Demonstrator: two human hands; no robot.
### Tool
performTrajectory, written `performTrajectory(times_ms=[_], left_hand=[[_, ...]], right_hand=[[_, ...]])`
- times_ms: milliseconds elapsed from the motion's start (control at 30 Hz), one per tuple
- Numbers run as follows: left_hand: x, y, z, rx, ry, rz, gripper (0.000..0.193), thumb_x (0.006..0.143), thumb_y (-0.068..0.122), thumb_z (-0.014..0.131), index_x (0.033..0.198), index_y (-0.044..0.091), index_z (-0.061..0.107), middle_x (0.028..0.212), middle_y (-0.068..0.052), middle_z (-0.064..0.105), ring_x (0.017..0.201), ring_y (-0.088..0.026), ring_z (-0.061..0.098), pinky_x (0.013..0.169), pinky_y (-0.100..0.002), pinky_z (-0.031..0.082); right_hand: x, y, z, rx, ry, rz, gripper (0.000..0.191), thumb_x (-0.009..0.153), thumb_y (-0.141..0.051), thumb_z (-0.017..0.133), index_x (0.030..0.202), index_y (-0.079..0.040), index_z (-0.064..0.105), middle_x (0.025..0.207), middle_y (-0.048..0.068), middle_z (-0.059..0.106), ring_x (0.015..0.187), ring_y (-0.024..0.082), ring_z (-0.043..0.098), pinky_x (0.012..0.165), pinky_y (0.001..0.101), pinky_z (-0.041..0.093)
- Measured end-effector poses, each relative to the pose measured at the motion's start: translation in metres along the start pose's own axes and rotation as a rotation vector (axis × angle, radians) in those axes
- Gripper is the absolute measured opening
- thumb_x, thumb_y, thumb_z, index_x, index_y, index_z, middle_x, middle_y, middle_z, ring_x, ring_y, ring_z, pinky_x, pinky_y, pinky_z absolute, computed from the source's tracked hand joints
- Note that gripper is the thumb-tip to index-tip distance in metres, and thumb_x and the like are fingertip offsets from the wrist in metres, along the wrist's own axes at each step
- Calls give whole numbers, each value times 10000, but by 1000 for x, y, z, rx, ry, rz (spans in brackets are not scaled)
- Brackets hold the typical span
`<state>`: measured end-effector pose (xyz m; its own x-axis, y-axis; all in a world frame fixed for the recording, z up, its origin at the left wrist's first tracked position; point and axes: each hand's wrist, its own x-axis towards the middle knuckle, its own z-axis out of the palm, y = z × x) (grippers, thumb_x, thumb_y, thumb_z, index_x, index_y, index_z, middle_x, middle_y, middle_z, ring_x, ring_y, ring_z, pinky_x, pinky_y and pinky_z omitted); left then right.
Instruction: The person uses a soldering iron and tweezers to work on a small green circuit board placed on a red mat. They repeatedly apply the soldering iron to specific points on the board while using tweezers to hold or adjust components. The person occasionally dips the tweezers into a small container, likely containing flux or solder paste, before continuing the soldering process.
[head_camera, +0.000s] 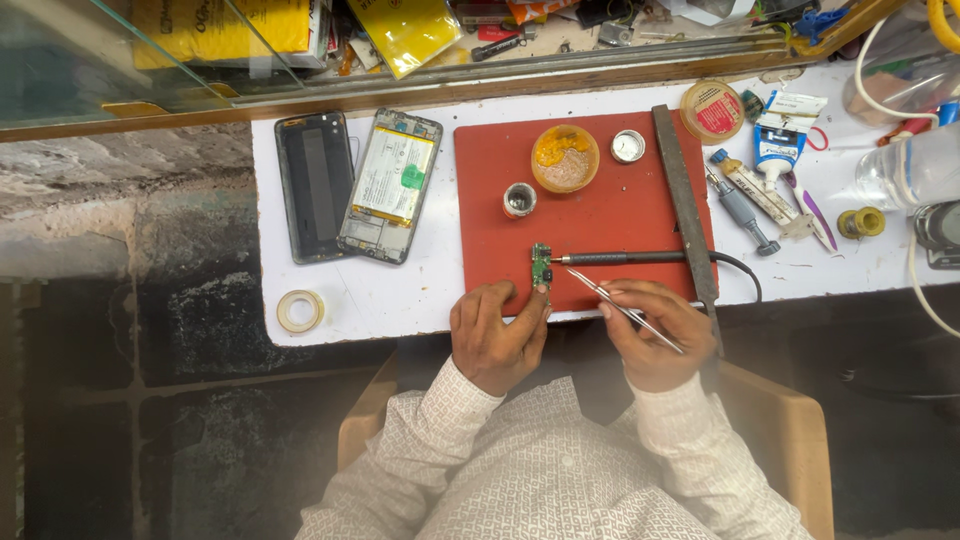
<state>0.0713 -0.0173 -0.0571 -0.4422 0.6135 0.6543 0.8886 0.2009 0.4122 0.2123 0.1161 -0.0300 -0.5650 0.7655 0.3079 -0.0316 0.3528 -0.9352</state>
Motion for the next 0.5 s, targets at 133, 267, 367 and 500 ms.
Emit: performTrajectory(times_ms=[133,267,367,500], left_hand=[[0,0,-1,8,1,0,273,863,183,822,1128,134,780,1070,-75,600,1026,-259,582,908,-399,458],[0,0,0,13,5,3,274,865,185,820,1131,134,779,1070,-72,604,1027,-255,583,908,-395,460],[0,-1,1,17,8,10,269,868,186,819,1129,137,779,1070,-69,605,1028,-253,584,909,-393,460],[-1,-1,1,21,11,11,262,867,192,817,1121,135,782,1069,-72,609,1025,-251,584,909,-393,460]], right_hand=[[3,9,12,-12,-7,-55,205,838,123,757,1005,11,722,1058,183,751,978,214,754,767,243,605],[4,9,14,-68,-14,1,203,812,125,771,980,19,732,1044,181,762,923,206,760,620,214,567],[6,9,15,-47,-41,-97,214,831,133,761,1012,26,721,1067,175,751,975,213,758,750,249,612],[8,7,15,-55,-52,-106,219,829,139,760,1010,21,724,1064,174,754,970,215,763,764,252,635]])
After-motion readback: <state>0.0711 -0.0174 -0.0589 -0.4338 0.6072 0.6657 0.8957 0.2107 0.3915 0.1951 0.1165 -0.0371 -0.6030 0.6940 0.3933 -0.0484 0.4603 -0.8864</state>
